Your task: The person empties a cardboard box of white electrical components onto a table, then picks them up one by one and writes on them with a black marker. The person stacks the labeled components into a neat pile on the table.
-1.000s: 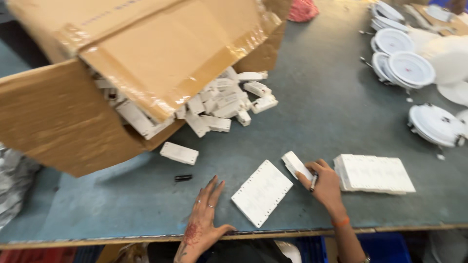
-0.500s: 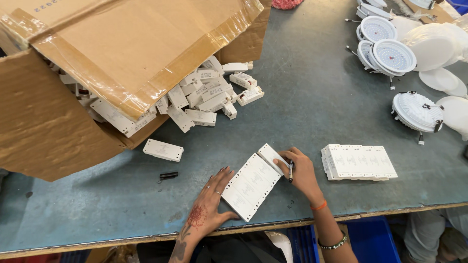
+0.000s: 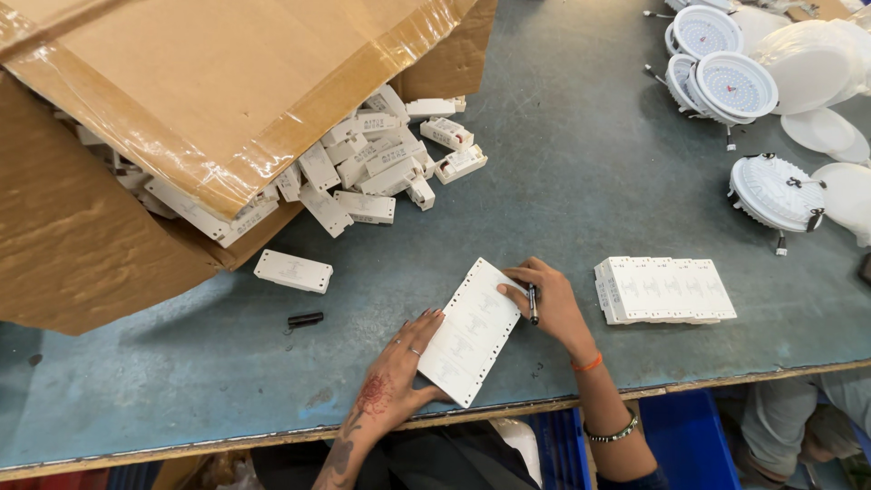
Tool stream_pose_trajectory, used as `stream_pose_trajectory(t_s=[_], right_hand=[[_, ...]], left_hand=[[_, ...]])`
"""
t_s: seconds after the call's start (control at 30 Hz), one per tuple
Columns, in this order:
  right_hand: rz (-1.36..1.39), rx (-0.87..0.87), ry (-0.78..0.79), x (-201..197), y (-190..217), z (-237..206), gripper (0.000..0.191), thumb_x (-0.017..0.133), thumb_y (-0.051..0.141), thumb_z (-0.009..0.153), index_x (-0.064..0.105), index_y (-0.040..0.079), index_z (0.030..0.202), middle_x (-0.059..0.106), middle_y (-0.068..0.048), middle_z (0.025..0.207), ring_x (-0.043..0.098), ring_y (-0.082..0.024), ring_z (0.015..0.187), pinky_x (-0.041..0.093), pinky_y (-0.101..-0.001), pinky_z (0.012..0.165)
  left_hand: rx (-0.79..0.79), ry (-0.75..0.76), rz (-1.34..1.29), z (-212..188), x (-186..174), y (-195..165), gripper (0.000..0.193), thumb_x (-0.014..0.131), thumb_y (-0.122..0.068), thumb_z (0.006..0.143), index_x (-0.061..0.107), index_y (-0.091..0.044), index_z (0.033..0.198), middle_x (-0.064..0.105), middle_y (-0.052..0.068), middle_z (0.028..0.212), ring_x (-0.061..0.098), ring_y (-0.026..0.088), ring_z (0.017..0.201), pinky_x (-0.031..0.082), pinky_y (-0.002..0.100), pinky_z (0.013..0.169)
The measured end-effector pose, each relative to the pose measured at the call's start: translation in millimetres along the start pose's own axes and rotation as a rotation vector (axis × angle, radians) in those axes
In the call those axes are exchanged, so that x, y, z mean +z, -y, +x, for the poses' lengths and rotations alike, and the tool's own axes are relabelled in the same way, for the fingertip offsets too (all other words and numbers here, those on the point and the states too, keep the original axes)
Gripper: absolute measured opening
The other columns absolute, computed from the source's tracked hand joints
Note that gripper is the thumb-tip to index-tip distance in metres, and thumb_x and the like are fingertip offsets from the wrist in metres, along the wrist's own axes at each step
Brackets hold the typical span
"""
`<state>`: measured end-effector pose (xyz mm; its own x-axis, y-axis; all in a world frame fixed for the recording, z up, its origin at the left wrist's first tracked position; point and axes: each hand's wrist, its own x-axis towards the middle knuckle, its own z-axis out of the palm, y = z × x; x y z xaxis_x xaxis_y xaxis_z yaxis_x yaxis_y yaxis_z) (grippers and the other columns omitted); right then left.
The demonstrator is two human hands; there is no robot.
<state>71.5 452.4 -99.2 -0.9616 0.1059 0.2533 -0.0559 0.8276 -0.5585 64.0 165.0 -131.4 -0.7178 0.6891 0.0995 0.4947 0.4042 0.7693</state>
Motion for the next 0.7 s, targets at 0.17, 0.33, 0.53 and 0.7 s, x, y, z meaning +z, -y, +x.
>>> stream_pose_trajectory(t_s=[0.17, 0.33, 0.53, 0.7], right_hand=[[0.005, -0.02, 0.057, -6, -3, 7, 0.032, 0.077, 0.031, 0.084, 0.08, 0.007, 0.105, 0.073, -0.009, 0.091, 0.07, -0.024, 0.073, 0.054, -0.035, 0.067], [0.043, -0.045, 0.061, -17, 8, 7, 0.029, 0.072, 0.028, 0.089, 0.079, 0.006, 0.107, 0.071, -0.011, 0.096, 0.071, -0.022, 0.076, 0.055, -0.0336, 0.07], [-0.021, -0.093, -0.298, -20, 27, -19, 0.033, 0.052, 0.025, 0.111, 0.076, 0.002, 0.115, 0.062, -0.017, 0.113, 0.064, -0.023, 0.087, 0.051, -0.0317, 0.072], [0.65, 0.045, -0.016, 3, 50, -53, 0.026, 0.054, 0.021, 0.101, 0.069, 0.0, 0.098, 0.065, -0.009, 0.1, 0.067, -0.014, 0.081, 0.056, -0.0287, 0.073]], left_hand=[[-0.023, -0.032, -0.015, -2, 18, -11, 0.115, 0.094, -0.037, 0.063, 0.03, -0.016, 0.156, 0.035, 0.011, 0.162, 0.032, 0.034, 0.148, 0.029, 0.046, 0.121], [0.063, -0.106, -0.052, -5, 19, -13, 0.115, 0.094, -0.031, 0.062, 0.03, -0.012, 0.155, 0.037, 0.014, 0.158, 0.035, 0.036, 0.147, 0.031, 0.047, 0.121], [0.014, -0.056, -0.185, -6, 12, -6, 0.118, 0.094, -0.023, 0.061, 0.027, -0.012, 0.158, 0.036, 0.016, 0.16, 0.036, 0.036, 0.147, 0.033, 0.045, 0.12], [0.053, -0.115, -0.119, -6, 18, -9, 0.115, 0.092, -0.027, 0.063, 0.028, -0.012, 0.157, 0.043, 0.014, 0.157, 0.04, 0.037, 0.145, 0.033, 0.045, 0.121]])
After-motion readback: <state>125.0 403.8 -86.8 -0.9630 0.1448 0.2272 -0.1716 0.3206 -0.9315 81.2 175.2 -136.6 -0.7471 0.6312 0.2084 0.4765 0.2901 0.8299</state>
